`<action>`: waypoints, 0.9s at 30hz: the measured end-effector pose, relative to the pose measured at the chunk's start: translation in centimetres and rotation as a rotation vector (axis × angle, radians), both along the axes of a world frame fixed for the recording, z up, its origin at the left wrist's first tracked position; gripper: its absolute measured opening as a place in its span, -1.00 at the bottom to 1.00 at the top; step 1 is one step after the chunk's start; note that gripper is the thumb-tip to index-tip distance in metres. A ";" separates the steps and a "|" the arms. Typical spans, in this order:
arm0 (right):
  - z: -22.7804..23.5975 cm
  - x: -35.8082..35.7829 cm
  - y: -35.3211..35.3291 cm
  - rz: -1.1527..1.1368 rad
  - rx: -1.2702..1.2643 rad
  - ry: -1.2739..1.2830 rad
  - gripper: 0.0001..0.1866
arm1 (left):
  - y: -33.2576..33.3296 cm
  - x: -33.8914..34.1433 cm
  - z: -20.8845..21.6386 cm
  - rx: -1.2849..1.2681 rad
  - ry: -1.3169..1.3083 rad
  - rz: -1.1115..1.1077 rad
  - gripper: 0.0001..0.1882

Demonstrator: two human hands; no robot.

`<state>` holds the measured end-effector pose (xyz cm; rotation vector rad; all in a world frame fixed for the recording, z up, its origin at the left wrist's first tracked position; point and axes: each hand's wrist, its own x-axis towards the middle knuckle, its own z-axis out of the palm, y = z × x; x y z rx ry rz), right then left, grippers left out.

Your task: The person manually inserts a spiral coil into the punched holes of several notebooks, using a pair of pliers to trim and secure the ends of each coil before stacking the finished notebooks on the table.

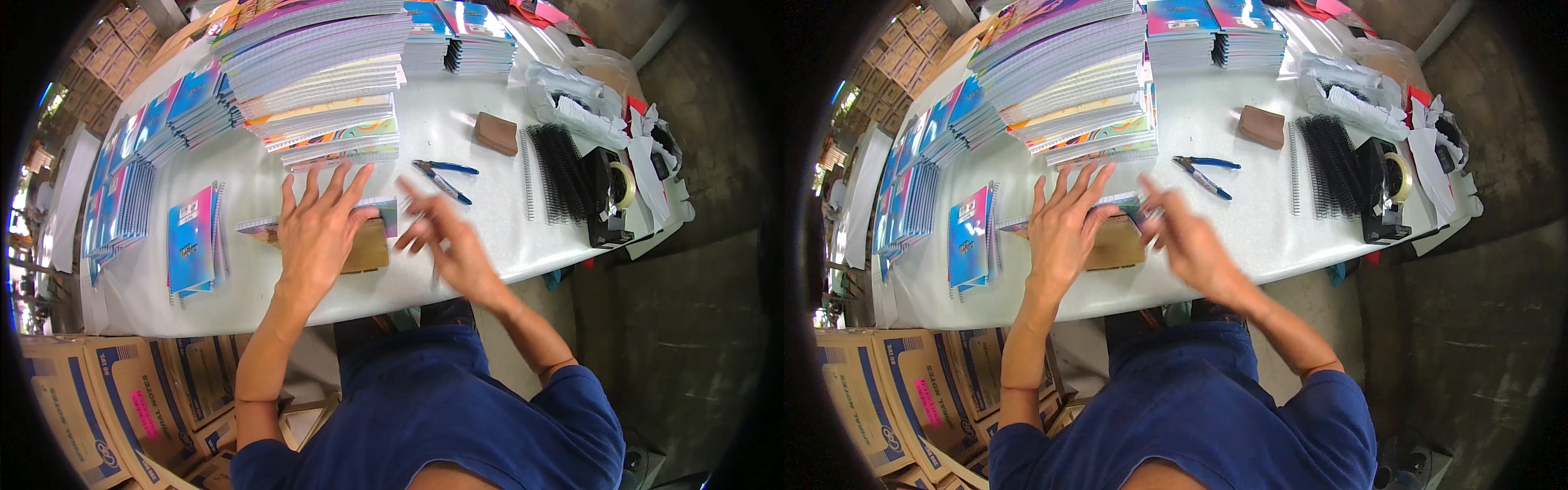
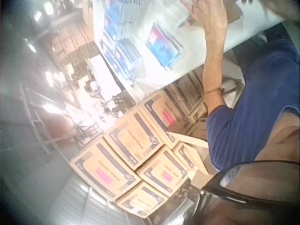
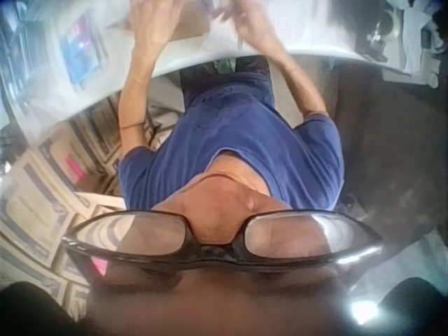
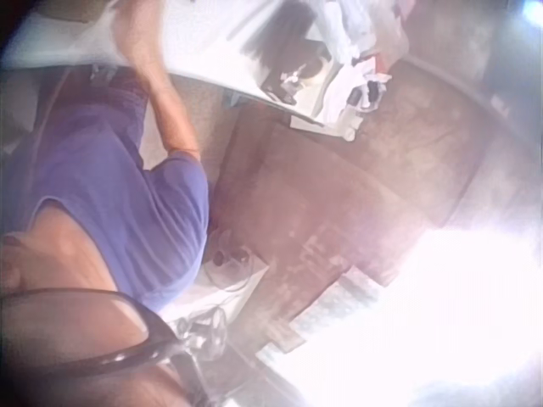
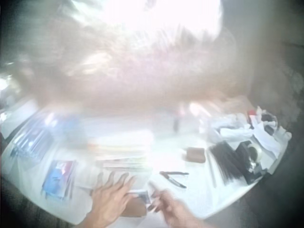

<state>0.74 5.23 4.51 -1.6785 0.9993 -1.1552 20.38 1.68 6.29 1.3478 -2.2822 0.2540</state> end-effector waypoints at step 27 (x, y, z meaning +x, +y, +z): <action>3.7 -1.9 -5.8 0.331 -0.392 0.408 -0.72 | 0.2 -0.7 -0.3 0.011 0.021 -0.044 -0.48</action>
